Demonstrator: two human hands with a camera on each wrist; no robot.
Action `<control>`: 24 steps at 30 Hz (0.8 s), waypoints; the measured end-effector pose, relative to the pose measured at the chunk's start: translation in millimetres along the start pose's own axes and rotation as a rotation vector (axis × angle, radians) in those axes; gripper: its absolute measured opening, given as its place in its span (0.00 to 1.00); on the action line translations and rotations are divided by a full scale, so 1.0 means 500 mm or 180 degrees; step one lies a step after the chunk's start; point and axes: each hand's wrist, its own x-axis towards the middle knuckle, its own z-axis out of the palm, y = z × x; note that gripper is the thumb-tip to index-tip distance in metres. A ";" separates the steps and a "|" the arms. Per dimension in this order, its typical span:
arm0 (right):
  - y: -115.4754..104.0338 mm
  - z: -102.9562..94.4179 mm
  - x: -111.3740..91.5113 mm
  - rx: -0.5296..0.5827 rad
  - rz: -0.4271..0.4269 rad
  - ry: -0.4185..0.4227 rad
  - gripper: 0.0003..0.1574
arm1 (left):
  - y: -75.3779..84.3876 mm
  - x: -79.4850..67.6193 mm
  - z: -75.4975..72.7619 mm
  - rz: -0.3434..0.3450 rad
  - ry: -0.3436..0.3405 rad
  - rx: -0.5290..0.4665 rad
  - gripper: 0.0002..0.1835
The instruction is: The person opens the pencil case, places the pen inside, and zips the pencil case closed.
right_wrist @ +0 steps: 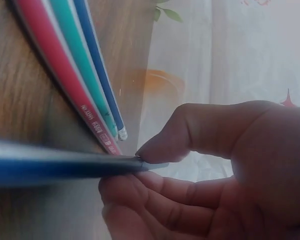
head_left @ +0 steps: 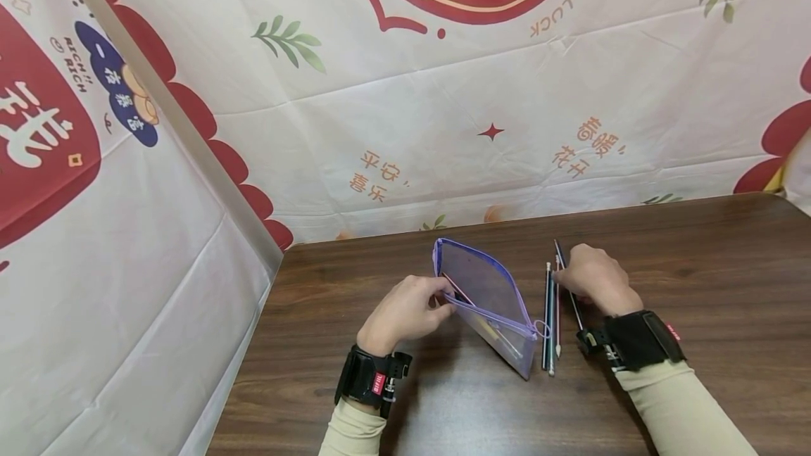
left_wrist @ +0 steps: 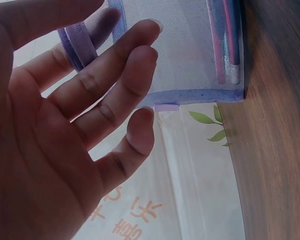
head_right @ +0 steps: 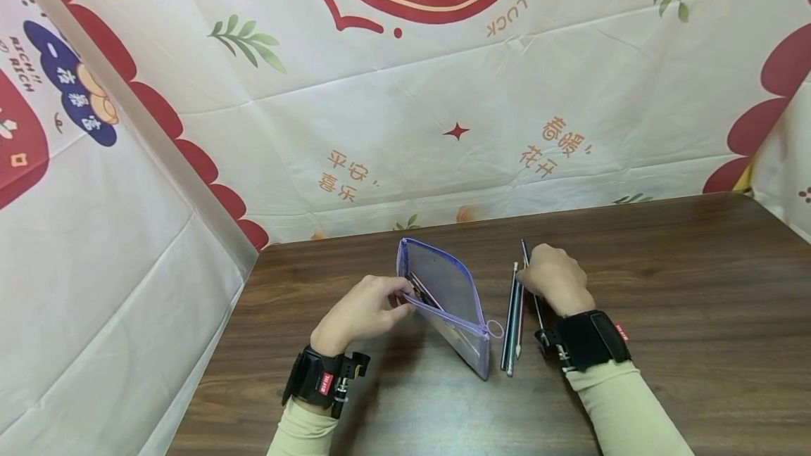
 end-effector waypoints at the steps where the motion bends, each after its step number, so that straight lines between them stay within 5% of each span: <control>1: 0.000 -0.001 0.000 -0.0004 -0.0009 0.0008 0.19 | 0.000 0.000 0.000 -0.0004 -0.0005 -0.0003 0.03; 24: -0.026 -0.022 -0.016 0.0084 -0.0378 0.0368 0.23 | 0.001 0.000 0.001 0.0002 -0.0021 0.0001 0.02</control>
